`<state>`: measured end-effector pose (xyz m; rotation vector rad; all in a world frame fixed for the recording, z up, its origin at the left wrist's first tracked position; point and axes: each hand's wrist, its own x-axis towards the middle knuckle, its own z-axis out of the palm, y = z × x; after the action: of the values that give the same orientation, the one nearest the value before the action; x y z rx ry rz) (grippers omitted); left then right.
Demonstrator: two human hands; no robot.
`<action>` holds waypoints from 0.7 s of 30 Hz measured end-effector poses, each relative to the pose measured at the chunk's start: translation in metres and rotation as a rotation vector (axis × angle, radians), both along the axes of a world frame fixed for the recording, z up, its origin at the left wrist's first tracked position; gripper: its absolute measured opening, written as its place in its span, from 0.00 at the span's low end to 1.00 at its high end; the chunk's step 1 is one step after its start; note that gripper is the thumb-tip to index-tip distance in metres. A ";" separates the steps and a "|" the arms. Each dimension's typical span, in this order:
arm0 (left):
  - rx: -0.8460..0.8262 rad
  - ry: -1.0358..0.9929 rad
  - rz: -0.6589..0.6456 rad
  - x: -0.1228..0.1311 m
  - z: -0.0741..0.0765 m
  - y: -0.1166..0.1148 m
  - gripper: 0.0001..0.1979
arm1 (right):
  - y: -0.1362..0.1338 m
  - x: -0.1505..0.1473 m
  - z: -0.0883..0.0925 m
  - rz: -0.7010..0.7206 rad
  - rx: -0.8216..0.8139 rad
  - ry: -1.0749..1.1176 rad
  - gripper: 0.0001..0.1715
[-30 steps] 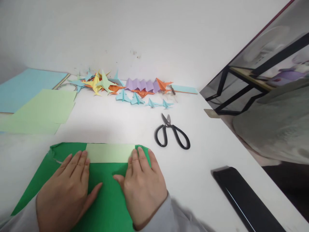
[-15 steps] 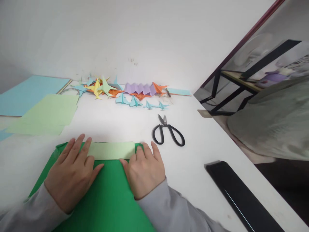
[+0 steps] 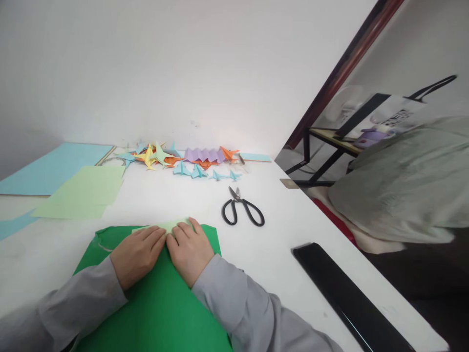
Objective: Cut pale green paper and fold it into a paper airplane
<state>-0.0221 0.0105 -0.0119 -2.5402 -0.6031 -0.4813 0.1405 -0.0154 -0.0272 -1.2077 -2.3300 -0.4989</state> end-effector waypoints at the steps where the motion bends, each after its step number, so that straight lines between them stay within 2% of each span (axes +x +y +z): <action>1: -0.001 0.002 0.011 0.000 0.001 0.001 0.15 | 0.004 -0.001 0.000 0.024 0.022 -0.006 0.12; 5: 0.014 -0.012 0.041 0.001 0.006 0.010 0.15 | 0.020 -0.002 0.002 0.059 0.107 -0.004 0.15; 10: 0.107 -0.099 -0.013 0.004 0.016 0.031 0.15 | 0.038 0.000 0.005 0.041 0.241 0.046 0.14; 15: 0.147 -0.245 -0.114 0.004 0.011 0.040 0.14 | 0.045 0.003 0.005 0.081 0.240 0.041 0.15; 21: 0.115 -0.248 -0.144 -0.003 0.009 0.043 0.13 | 0.041 0.010 0.011 0.086 0.261 0.064 0.15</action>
<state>-0.0255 0.0536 -0.0024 -2.4424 -0.4651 -0.8664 0.1506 0.0259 -0.0160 -0.9832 -2.1726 -0.6988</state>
